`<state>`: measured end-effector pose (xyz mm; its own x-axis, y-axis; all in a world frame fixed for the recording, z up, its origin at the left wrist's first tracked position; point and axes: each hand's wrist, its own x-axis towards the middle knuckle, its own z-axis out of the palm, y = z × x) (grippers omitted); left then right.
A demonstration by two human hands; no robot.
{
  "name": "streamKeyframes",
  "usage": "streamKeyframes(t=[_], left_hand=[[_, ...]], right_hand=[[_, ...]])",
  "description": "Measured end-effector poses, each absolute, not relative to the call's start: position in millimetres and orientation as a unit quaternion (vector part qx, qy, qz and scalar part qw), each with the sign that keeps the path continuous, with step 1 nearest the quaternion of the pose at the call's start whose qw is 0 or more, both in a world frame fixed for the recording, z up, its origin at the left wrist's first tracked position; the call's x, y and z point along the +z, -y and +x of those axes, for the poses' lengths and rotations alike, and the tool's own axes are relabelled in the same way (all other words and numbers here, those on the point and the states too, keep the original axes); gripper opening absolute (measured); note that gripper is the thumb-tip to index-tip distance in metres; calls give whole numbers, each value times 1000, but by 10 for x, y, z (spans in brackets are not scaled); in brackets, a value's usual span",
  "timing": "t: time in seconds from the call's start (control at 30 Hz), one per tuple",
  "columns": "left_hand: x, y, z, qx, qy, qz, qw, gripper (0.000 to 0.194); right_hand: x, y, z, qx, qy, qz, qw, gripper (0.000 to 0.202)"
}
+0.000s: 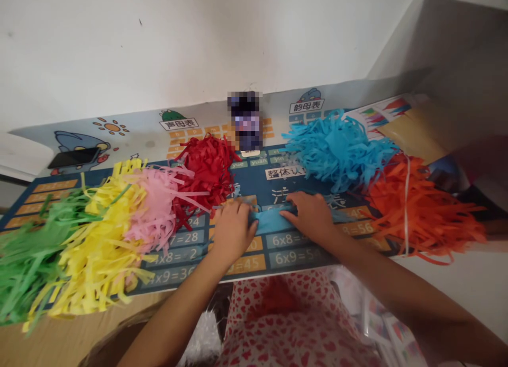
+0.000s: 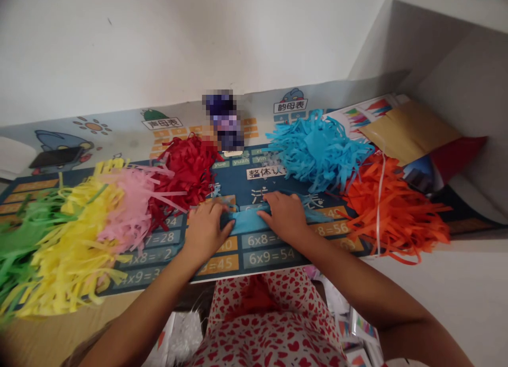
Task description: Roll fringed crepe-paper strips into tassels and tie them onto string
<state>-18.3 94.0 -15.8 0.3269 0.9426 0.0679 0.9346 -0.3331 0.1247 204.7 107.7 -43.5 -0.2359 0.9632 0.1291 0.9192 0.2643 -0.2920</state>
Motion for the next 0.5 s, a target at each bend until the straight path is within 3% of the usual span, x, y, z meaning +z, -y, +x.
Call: streamKeyframes(t=[0.1, 0.2, 0.37, 0.5], left_hand=[[-152, -986, -225, 73, -399, 914, -17, 19], [-108, -1023, -252, -9, -260, 965, -21, 12], [-10, -921, -265, -28, -271, 962, -15, 12], [-12, -863, -256, -13, -297, 955, -6, 16]], right_hand=[[-414, -1042, 2050, -14, 795, -586, 158, 32], [-349, -1004, 2084, -60, 840, -519, 146, 10], [-236, -925, 2242, -16, 934, -341, 106, 10], [-270, -956, 2332, -13, 953, -291, 81, 17]])
